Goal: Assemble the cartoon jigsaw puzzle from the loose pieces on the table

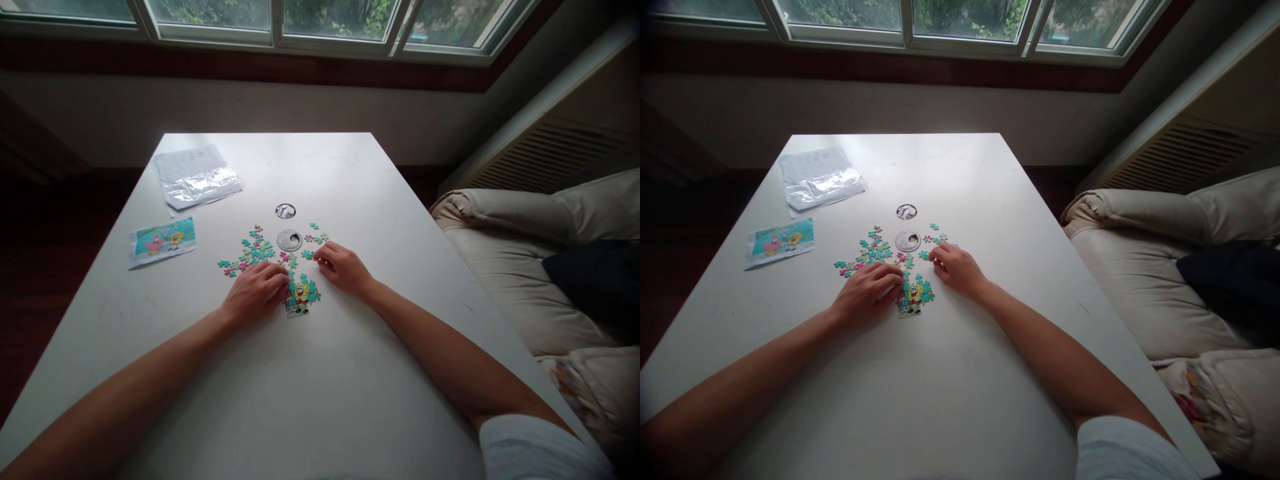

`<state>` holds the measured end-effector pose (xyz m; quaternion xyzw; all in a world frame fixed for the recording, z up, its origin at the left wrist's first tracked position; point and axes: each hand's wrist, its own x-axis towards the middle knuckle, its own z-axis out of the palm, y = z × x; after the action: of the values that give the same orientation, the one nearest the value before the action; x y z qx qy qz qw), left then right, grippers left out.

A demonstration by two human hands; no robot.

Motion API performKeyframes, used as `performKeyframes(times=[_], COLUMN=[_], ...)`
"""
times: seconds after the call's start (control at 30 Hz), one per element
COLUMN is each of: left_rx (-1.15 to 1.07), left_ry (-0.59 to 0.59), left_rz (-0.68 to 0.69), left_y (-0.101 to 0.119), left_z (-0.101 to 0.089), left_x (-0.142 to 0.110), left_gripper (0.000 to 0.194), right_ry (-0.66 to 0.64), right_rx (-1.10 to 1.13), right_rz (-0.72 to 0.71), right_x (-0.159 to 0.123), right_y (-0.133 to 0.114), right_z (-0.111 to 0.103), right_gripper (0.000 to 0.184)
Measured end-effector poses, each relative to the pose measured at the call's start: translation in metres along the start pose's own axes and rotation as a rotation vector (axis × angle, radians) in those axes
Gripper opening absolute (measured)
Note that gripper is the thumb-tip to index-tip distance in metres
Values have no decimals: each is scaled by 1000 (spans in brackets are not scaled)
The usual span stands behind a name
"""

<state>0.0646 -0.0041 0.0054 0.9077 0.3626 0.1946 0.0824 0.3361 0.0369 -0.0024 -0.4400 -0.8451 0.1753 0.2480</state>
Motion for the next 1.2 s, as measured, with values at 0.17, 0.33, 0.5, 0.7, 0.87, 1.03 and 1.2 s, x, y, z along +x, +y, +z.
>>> performKeyframes(times=[0.17, 0.33, 0.5, 0.7, 0.87, 1.03, 1.2], left_rx=[0, -1, 5, -7, 2, 2, 21], left_ry=[-4, 17, 11, 31, 25, 5, 5], left_rz=[-2, -6, -9, -12, -4, -12, -17], left_y=[0, 1, 1, 2, 0, 0, 1], left_z=[0, 1, 1, 1, 3, 2, 1], left_x=[0, 1, 2, 2, 1, 1, 0], left_gripper=[19, 18, 18, 20, 19, 18, 18], right_ry=[40, 44, 48, 43, 34, 70, 75], right_rx=[-33, -108, -124, -96, -59, 29, 220], right_rz=[43, 72, 92, 82, 78, 19, 78], right_x=[2, 4, 4, 6, 6, 5, 2], right_y=[0, -2, -1, 1, 0, -2, -4], right_z=[3, 9, 11, 9, 7, 8, 8], right_gripper=[16, 25, 30, 11, 5, 6, 4])
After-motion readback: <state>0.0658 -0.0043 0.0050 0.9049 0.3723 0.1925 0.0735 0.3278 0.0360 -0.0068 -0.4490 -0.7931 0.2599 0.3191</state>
